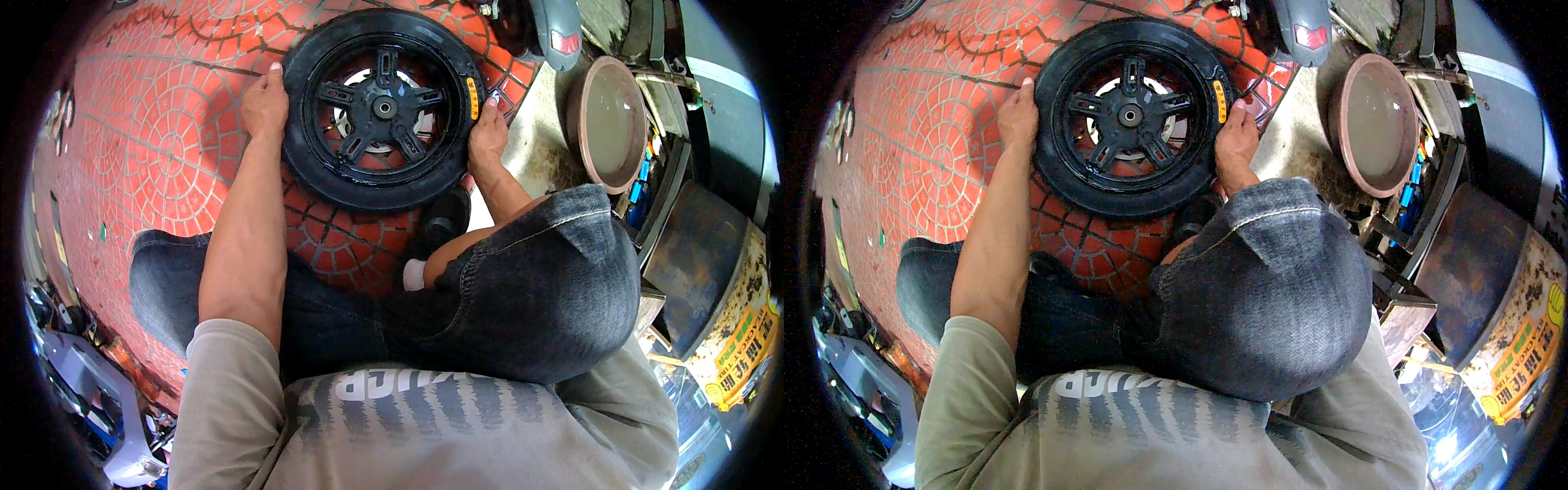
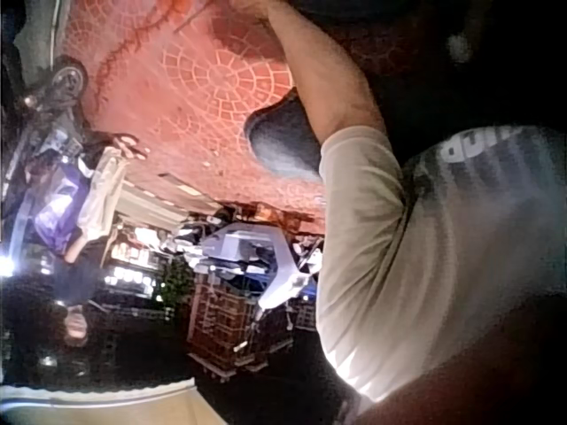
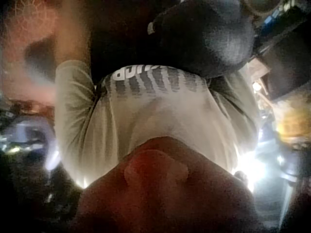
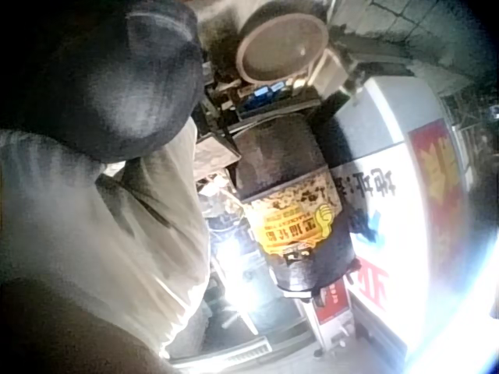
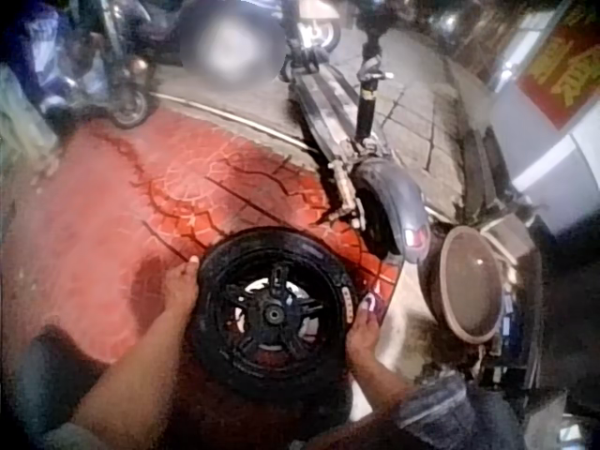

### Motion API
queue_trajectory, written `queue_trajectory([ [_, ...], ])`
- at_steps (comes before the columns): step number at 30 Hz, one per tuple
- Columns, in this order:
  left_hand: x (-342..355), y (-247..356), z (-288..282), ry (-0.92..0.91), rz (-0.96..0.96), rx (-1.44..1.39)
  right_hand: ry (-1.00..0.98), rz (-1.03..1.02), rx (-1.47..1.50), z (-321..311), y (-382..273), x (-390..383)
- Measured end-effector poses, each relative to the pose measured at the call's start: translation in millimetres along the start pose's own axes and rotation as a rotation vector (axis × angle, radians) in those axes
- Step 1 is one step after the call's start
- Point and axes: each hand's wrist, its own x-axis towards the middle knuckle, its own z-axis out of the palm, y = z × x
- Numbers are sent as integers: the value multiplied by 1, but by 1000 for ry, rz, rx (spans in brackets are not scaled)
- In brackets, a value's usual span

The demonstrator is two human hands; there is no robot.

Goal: The person uses a tire iron to pry a motorcycle tire onto a rim, inflates the tire using a hose, and applies liquid to the tire bead to check for leaks while holding the tire on their lap.

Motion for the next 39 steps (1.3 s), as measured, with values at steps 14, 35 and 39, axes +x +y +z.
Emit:
queue_trajectory([
  [14,0,2,-1,11,-9,14,21,-3,-38,2,4,3],
  [35,3,0,-1,4,-14,2,-44,9,-19,1,4,5],
  [39,2,2,-1,9,-20,12,-28,-9,-32,-1,-2,3],
])
